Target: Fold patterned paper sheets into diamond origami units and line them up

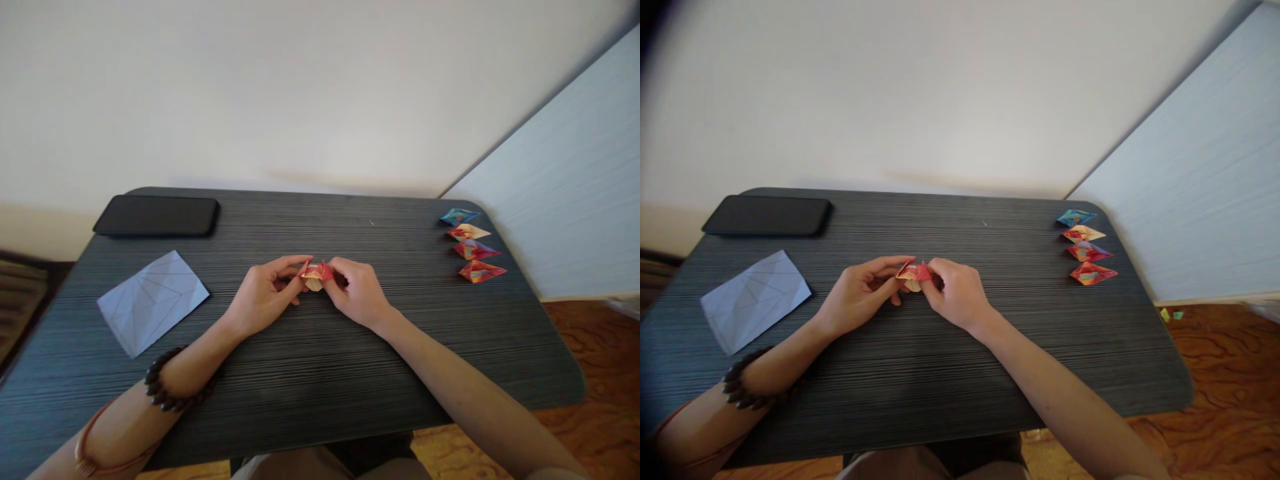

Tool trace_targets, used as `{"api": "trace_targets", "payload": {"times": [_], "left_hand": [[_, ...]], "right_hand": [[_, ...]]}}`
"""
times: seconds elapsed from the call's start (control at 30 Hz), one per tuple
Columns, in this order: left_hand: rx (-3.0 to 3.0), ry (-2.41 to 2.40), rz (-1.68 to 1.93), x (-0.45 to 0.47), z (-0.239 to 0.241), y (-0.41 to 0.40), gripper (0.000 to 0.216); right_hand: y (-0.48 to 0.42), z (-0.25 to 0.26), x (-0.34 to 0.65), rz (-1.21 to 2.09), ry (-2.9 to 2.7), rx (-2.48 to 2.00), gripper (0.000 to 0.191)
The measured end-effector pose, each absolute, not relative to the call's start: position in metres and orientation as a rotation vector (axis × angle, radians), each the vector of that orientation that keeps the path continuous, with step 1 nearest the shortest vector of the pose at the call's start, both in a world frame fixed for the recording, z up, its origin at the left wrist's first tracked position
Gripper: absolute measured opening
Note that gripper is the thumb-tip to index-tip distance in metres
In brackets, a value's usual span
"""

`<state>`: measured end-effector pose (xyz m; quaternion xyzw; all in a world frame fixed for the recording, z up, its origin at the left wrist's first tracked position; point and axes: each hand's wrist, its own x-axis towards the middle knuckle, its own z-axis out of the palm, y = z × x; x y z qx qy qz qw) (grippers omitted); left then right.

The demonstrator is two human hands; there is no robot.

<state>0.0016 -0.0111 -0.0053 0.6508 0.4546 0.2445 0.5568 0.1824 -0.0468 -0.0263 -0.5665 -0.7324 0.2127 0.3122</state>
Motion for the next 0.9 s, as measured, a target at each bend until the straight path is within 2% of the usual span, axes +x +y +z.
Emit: {"api": "trace_targets", "payload": {"times": [0.23, 0.63, 0.8, 0.9], "left_hand": [[1.368, 0.933, 0.644, 0.0, -0.0061, -0.0059, 0.046], [1.273, 0.813, 0.543, -0.0053, -0.0009, -0.0042, 0.05], [1.299, 0.861, 0.538, -0.0023, -0.0053, -0.004, 0.049], [1.288, 0.866, 0.565, -0.0024, -0.0081, -0.0034, 0.048]], "right_hand": [[-0.0437, -0.0214, 0.1939, 0.809, -1.955, -1.383, 0.026], [-0.0475, -0.024, 0.1861, 0.58, -2.002, -1.44, 0.019], [-0.0462, -0.0231, 0.1889, 0.637, -1.976, -1.414, 0.02], [-0.0463, -0.0192, 0.1917, 0.732, -1.948, -1.362, 0.011]]}}
